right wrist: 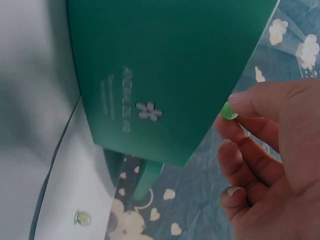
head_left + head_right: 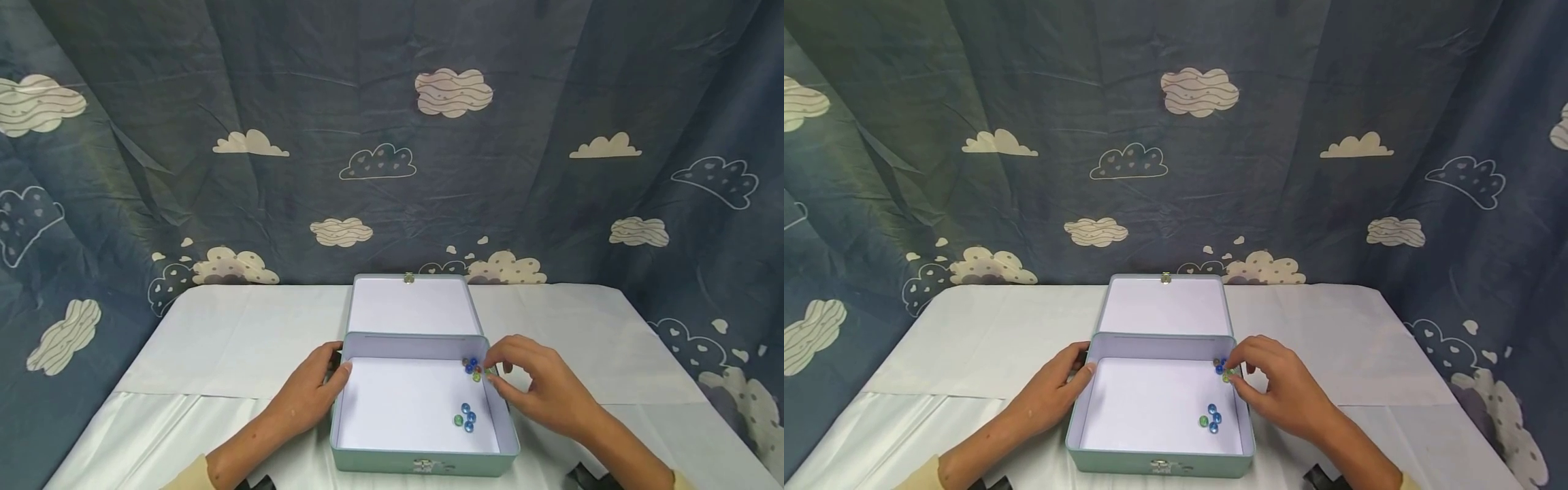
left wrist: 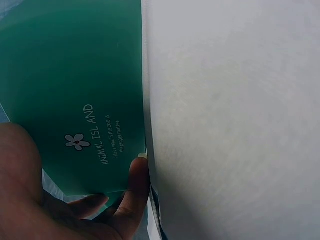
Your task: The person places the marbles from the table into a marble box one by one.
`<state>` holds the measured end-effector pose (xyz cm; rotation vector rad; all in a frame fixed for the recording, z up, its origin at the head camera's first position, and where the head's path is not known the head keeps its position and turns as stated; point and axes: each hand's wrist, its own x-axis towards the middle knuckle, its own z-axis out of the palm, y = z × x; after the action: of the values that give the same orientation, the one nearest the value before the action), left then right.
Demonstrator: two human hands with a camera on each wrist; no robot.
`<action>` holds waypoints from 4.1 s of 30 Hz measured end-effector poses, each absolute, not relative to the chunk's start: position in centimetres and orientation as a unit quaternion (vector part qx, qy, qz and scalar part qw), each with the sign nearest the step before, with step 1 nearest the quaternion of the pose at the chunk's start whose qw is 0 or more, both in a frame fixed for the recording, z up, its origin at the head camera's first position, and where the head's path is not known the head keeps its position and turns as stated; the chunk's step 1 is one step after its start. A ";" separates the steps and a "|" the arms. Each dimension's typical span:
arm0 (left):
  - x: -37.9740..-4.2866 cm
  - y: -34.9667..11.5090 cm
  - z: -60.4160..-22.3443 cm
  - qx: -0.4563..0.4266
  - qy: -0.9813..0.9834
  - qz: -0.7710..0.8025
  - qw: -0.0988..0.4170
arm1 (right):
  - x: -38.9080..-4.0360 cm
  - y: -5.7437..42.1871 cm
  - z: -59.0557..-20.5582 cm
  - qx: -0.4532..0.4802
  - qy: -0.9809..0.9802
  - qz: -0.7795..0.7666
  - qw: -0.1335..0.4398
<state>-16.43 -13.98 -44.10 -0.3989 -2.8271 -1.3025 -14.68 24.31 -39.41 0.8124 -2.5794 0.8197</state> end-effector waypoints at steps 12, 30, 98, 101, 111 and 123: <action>-16.3 -14.0 -44.1 -0.127 -0.900 -0.417 0.002 | -13.9 23.5 -39.3 0.319 -0.893 0.292 0.127; -16.5 -14.0 -44.2 -0.128 -0.900 -0.417 0.005 | -14.2 23.7 -39.2 0.316 -0.893 0.289 0.139; -16.4 -14.1 -44.2 -0.123 -0.904 -0.410 0.003 | -19.6 30.0 -44.7 0.171 -0.960 0.218 0.046; -16.4 -14.1 -44.1 -0.124 -0.903 -0.412 0.003 | -19.5 29.9 -44.4 0.168 -0.960 0.218 0.048; -16.4 -14.1 -44.1 -0.125 -0.902 -0.413 0.000 | -19.1 29.5 -43.0 0.172 -0.956 0.226 0.071; -16.3 -14.1 -44.2 -0.123 -0.903 -0.412 0.002 | -18.2 28.7 -41.5 0.202 -0.947 0.226 0.105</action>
<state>-16.31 -14.06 -44.15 -0.3871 -2.8330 -1.2942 -18.22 28.73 -41.49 0.5953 -2.7907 0.6668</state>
